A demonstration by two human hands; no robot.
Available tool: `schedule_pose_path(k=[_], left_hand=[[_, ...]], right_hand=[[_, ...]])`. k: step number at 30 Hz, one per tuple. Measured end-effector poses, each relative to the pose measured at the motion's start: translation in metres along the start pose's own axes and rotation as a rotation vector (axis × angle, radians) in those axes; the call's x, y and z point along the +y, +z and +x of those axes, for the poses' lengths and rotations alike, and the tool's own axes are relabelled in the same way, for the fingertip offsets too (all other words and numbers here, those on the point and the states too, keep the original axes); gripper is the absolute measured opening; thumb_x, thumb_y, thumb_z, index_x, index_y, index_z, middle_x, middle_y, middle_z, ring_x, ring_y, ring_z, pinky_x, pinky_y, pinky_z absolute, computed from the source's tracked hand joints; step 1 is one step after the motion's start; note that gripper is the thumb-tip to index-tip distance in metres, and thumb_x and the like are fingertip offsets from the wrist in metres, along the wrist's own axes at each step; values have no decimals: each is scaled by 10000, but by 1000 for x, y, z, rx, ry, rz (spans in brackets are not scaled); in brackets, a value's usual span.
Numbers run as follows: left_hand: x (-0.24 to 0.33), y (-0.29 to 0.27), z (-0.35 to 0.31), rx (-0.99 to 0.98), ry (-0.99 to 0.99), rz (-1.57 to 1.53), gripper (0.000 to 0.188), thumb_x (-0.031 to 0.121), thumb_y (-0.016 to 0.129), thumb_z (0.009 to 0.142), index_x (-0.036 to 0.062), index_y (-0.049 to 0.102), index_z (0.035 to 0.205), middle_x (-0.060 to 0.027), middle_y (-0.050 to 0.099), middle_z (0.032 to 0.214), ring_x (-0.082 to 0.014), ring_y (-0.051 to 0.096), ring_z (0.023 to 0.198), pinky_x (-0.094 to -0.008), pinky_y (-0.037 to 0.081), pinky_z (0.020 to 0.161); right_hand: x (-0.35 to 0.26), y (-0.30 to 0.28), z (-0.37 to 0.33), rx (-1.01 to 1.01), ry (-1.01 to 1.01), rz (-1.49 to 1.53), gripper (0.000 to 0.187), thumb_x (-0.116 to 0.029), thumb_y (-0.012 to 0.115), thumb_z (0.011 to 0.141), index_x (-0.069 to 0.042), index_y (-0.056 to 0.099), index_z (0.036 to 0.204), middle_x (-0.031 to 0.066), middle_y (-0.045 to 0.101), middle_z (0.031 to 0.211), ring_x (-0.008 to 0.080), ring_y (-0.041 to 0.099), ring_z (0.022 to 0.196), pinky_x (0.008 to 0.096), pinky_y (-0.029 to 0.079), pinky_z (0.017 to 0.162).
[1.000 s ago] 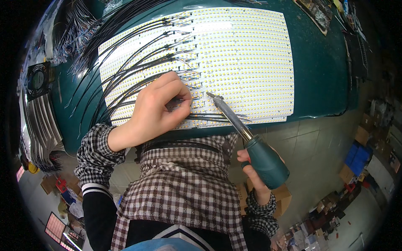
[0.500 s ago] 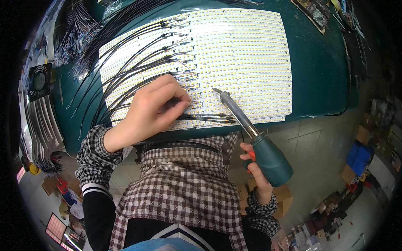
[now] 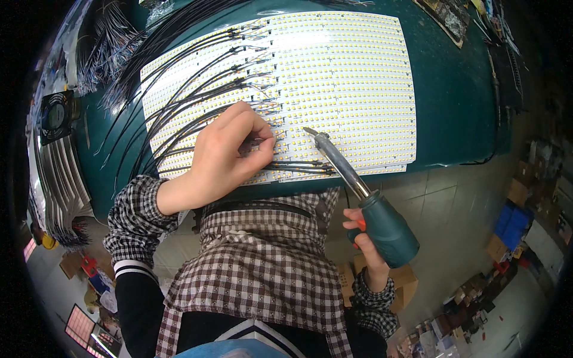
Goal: The person solders black wires to a large LED panel using a soldering iron. They repeatedly pick up wires, align them on the panel, and apply heat to secure connections. The person occasionally moves the panel and organizes the wires during the process.
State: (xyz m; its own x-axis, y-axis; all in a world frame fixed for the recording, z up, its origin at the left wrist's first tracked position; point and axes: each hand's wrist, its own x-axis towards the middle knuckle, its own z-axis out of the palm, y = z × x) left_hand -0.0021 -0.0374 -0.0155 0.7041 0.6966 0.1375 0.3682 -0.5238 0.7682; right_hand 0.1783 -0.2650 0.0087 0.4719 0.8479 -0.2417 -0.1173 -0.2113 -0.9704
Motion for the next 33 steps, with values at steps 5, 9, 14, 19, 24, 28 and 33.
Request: schedule_pose_path(k=[5, 9, 14, 19, 24, 28, 33], left_hand=[[-2, 3, -1, 22, 15, 24, 128, 40, 693, 735, 49, 576, 785, -55, 547, 757, -206, 569, 614, -311, 456, 518], [-1, 4, -1, 36, 35, 30, 132, 41, 695, 733, 51, 571, 779, -53, 539, 749, -208, 562, 606, -313, 450, 511], [-2, 4, -2, 51, 51, 38, 136, 40, 696, 726, 50, 569, 775, -54, 536, 745, -209, 558, 599, -309, 447, 507], [-4, 6, -2, 50, 49, 38, 139, 39, 696, 720, 48, 567, 773, -55, 536, 746, -207, 558, 600, -309, 446, 507], [-3, 6, -1, 48, 56, 32, 141, 33, 692, 713, 49, 563, 769, -52, 537, 747, -204, 557, 596, -306, 443, 502], [-3, 5, -1, 43, 57, 38, 144, 29, 690, 708, 50, 560, 766, -50, 536, 748, -201, 554, 591, -306, 440, 499], [-4, 5, -1, 47, 63, 39, 145, 27, 689, 707, 50, 558, 766, -50, 533, 746, -200, 551, 586, -308, 436, 496]], right_hand=[[-2, 2, 1, -21, 17, -39, 556, -359, 646, 873, 131, 542, 1114, 179, 631, 929, 283, 666, 816, 377, 560, 736], [1, 1, -1, -48, 3, -9, 495, -325, 662, 868, 119, 561, 1062, 172, 629, 895, 265, 656, 804, 368, 560, 731], [4, -1, -1, -86, -11, 20, 406, -268, 672, 868, 101, 571, 1005, 163, 622, 872, 251, 645, 802, 362, 560, 733], [8, -1, 0, -99, -13, -5, 390, -273, 673, 871, 89, 572, 973, 151, 612, 853, 244, 640, 791, 361, 560, 734], [10, -1, -1, -88, 4, -32, 400, -292, 680, 873, 85, 578, 962, 148, 608, 846, 243, 640, 783, 361, 559, 732], [8, 2, 0, -77, 11, -44, 406, -301, 683, 875, 84, 581, 953, 148, 607, 844, 243, 641, 778, 360, 557, 735], [16, -4, -2, -68, 25, 39, 497, -100, 798, 760, 99, 544, 1139, 146, 673, 850, 228, 675, 785, 359, 562, 748]])
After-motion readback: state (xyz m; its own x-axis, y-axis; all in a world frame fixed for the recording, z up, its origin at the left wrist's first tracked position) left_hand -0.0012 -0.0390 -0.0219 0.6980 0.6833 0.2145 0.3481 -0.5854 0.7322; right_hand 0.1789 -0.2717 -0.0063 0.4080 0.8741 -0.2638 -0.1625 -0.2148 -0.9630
